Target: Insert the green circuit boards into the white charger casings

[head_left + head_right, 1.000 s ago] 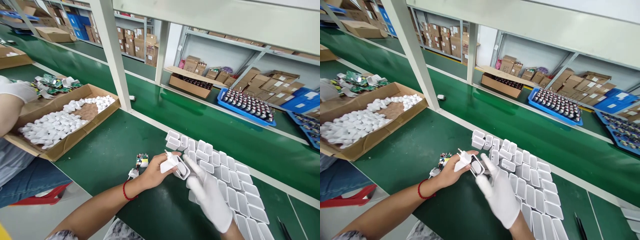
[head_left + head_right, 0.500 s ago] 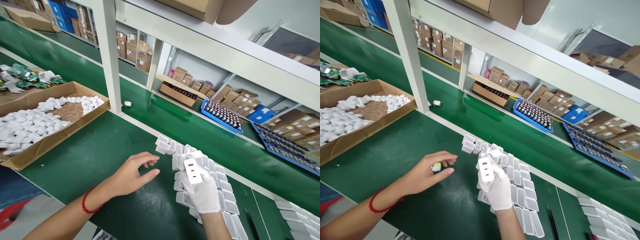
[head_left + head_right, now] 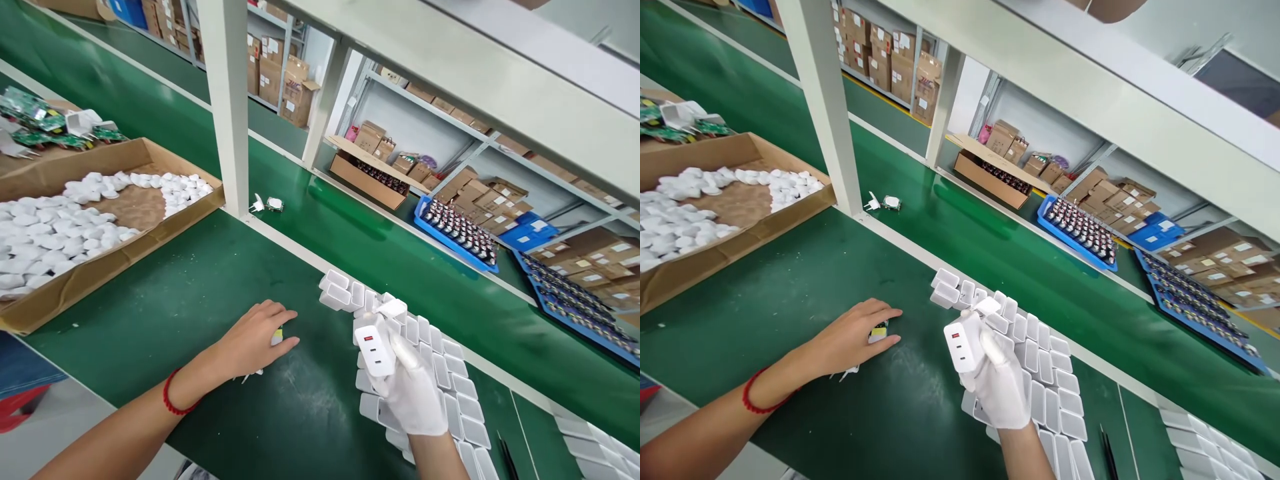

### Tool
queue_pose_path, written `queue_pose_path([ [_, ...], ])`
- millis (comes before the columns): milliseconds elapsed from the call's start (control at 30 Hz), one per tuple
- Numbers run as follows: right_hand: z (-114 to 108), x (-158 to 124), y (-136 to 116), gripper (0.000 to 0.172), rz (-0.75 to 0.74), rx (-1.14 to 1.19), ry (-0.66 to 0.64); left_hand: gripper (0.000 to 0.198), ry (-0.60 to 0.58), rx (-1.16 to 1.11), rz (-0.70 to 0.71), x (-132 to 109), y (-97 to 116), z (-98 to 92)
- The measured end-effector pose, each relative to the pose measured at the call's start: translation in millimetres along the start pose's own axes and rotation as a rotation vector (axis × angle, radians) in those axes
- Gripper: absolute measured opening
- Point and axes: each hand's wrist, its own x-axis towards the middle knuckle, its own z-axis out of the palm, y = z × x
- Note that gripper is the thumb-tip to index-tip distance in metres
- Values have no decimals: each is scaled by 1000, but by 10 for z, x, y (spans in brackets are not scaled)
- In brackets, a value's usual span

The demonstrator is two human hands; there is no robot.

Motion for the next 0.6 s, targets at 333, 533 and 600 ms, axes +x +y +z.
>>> queue_pose_path([
  [333, 595, -444, 916, 31, -619, -1073, 167, 46, -99, 90, 3, -18, 16, -164],
  [533, 576, -527, 1135, 23, -650, -1043, 117, 44, -78, 57, 23, -35, 10, -178],
  [600, 543, -522, 1172, 26, -643, -955, 95, 43, -62, 41, 21, -40, 2, -172],
])
